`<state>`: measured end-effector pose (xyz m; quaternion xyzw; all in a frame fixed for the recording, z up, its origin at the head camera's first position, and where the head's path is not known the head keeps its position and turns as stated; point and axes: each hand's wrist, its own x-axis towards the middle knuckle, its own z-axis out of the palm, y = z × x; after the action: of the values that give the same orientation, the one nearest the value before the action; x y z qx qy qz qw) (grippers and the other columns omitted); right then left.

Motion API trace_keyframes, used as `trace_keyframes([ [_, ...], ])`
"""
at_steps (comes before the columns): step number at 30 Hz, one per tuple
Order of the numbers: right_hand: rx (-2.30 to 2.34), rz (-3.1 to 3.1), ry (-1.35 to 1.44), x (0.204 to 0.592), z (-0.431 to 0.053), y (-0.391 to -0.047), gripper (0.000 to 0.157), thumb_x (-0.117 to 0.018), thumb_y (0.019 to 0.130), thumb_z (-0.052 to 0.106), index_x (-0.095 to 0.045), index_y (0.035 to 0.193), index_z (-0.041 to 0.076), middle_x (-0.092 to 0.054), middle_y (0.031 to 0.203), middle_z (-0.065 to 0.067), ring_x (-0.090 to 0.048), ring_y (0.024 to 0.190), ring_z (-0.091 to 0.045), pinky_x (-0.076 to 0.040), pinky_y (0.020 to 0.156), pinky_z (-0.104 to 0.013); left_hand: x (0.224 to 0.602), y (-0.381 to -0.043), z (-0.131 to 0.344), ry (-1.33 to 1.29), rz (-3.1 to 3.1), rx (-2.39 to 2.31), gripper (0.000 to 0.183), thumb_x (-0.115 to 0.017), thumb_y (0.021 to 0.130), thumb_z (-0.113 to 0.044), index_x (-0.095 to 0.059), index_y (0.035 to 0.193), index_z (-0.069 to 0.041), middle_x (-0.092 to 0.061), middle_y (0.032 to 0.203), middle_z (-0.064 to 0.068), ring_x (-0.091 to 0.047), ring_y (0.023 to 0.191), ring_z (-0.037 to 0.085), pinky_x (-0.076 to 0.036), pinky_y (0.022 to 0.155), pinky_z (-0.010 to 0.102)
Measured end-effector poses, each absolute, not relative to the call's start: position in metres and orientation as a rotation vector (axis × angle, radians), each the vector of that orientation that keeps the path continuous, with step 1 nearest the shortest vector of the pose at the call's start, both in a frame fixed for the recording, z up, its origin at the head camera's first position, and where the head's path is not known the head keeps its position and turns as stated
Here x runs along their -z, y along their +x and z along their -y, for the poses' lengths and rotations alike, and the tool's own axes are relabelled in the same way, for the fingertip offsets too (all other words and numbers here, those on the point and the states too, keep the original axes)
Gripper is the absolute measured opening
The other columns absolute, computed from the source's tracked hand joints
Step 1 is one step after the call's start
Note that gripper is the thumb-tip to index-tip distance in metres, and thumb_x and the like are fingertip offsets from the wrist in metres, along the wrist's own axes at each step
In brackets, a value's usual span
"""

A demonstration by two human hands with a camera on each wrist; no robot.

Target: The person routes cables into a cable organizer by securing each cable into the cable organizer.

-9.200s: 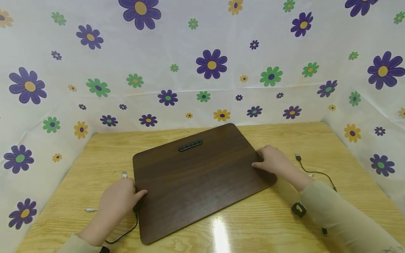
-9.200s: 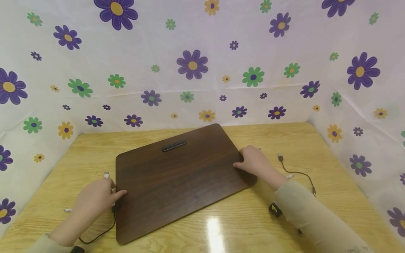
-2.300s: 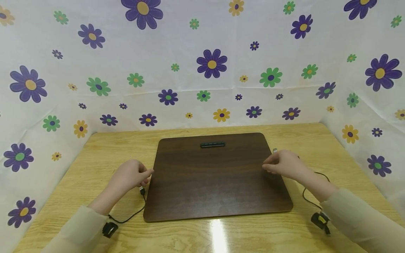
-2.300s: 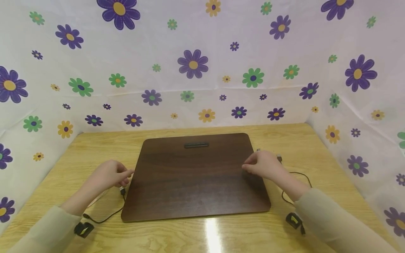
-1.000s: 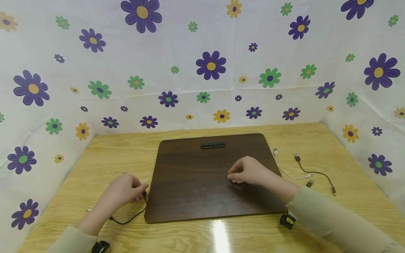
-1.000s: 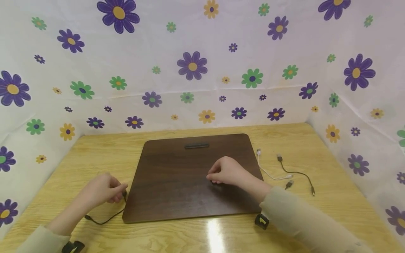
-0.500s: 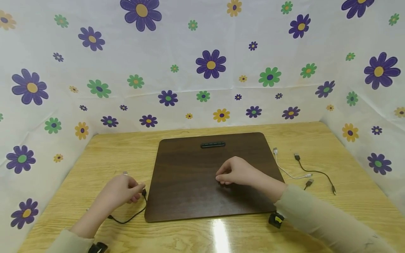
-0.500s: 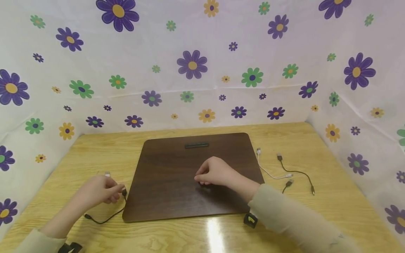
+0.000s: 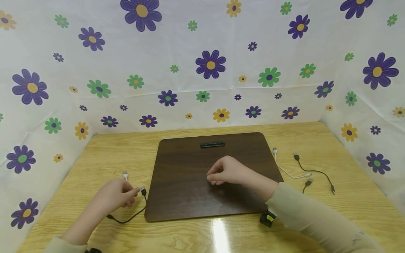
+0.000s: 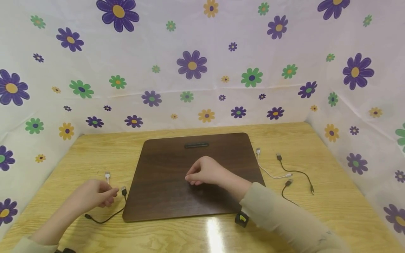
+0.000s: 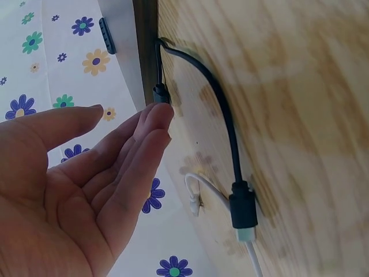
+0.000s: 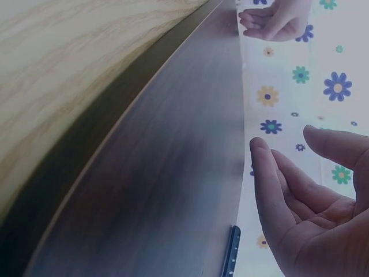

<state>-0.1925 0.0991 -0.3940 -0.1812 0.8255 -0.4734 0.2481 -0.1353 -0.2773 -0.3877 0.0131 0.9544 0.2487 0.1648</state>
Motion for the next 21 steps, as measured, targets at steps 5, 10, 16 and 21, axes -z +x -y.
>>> trace_keyframes([
  [5,1.331,-2.193,-0.482,0.395,-0.091,-0.191,0.021,-0.074,0.099,0.008,-0.078,0.111,-0.009,-0.082,0.095,-0.018,-0.081,0.085,-0.019,-0.068,0.079,-0.031,0.387,-0.132,0.28,0.033,-2.728,-0.685,0.033,-0.064,0.107,-0.026,-0.078,0.086,-0.004,-0.074,0.073,-0.002,-0.068,0.07,0.013,-0.055,0.064,0.032],
  [10,1.337,-2.174,-0.484,0.396,-0.084,-0.189,0.02,-0.074,0.099,0.007,-0.078,0.11,-0.009,-0.082,0.095,-0.018,-0.081,0.085,-0.02,-0.068,0.078,-0.031,0.388,-0.128,0.283,0.024,-2.723,-0.681,0.033,-0.064,0.107,-0.024,-0.078,0.084,-0.005,-0.073,0.07,-0.002,-0.066,0.068,0.013,-0.051,0.062,0.031],
  [16,1.336,-2.155,-0.505,0.394,-0.076,-0.188,0.02,-0.074,0.099,0.006,-0.078,0.111,-0.009,-0.082,0.096,-0.02,-0.081,0.086,-0.021,-0.068,0.079,-0.034,0.387,-0.125,0.288,0.015,-2.715,-0.668,0.032,-0.063,0.107,-0.025,-0.078,0.087,-0.005,-0.073,0.072,-0.003,-0.067,0.069,0.013,-0.053,0.063,0.032],
  [21,1.342,-2.133,-0.527,0.391,-0.069,-0.187,0.02,-0.074,0.1,0.007,-0.078,0.111,-0.01,-0.082,0.097,-0.021,-0.081,0.086,-0.021,-0.068,0.08,-0.034,0.388,-0.123,0.293,0.005,-2.708,-0.671,0.03,-0.065,0.106,-0.024,-0.079,0.088,-0.004,-0.073,0.072,-0.002,-0.067,0.069,0.012,-0.055,0.063,0.032],
])
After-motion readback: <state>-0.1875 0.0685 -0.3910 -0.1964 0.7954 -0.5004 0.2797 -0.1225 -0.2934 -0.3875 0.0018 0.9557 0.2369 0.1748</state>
